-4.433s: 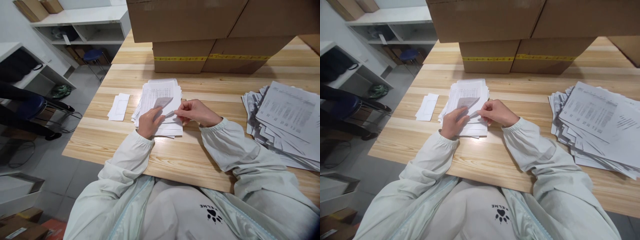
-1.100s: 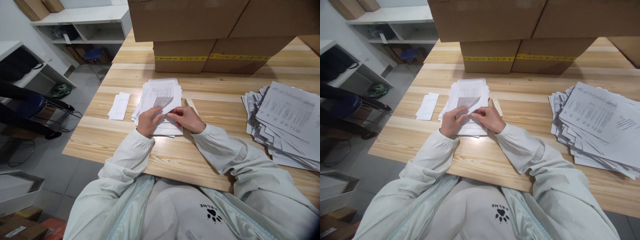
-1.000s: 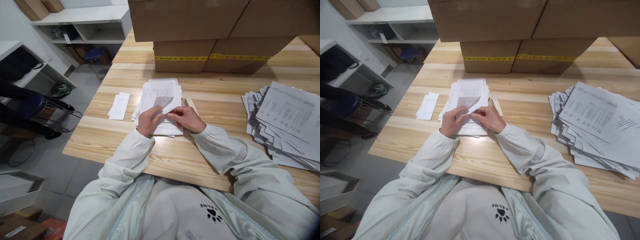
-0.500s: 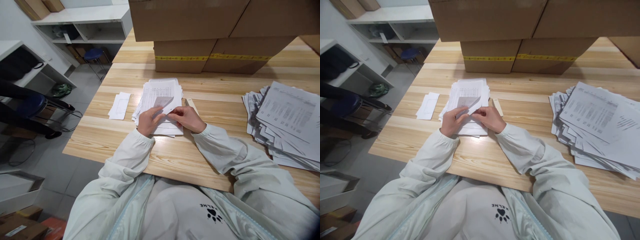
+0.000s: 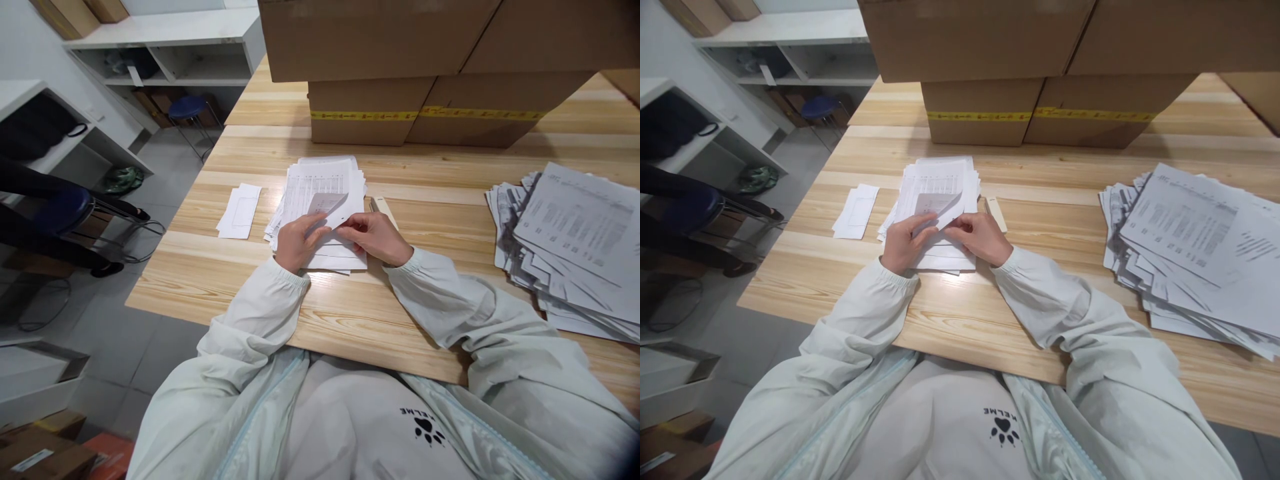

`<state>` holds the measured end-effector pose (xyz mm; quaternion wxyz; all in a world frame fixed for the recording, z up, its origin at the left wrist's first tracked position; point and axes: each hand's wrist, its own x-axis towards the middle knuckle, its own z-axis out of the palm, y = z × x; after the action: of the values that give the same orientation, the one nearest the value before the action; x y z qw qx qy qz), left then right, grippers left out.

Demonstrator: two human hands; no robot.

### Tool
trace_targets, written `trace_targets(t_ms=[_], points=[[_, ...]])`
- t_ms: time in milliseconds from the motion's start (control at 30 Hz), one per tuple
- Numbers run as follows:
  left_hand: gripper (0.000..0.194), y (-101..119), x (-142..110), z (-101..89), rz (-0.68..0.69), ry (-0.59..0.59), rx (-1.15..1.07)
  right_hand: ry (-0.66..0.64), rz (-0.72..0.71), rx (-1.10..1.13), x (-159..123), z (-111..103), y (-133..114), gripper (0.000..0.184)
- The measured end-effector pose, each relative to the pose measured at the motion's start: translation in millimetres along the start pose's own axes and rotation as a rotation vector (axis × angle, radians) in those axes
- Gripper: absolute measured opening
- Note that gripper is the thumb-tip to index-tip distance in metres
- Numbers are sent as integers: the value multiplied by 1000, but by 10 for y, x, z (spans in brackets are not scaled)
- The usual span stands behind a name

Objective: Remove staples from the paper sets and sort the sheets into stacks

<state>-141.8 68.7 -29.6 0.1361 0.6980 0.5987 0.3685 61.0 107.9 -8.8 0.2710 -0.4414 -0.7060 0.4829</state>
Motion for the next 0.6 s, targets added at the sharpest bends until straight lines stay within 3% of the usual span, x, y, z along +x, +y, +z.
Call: trace_targets(t_ms=[200, 333, 600], points=[[30, -3, -5, -1, 22, 1, -12, 3, -6, -9, -23, 5, -46, 36], [31, -13, -9, 12, 28, 10, -8, 94, -36, -122, -55, 52, -113, 43], [34, -12, -14, 22, 40, 22, 6, 170, -50, -209, -62, 104, -129, 32]])
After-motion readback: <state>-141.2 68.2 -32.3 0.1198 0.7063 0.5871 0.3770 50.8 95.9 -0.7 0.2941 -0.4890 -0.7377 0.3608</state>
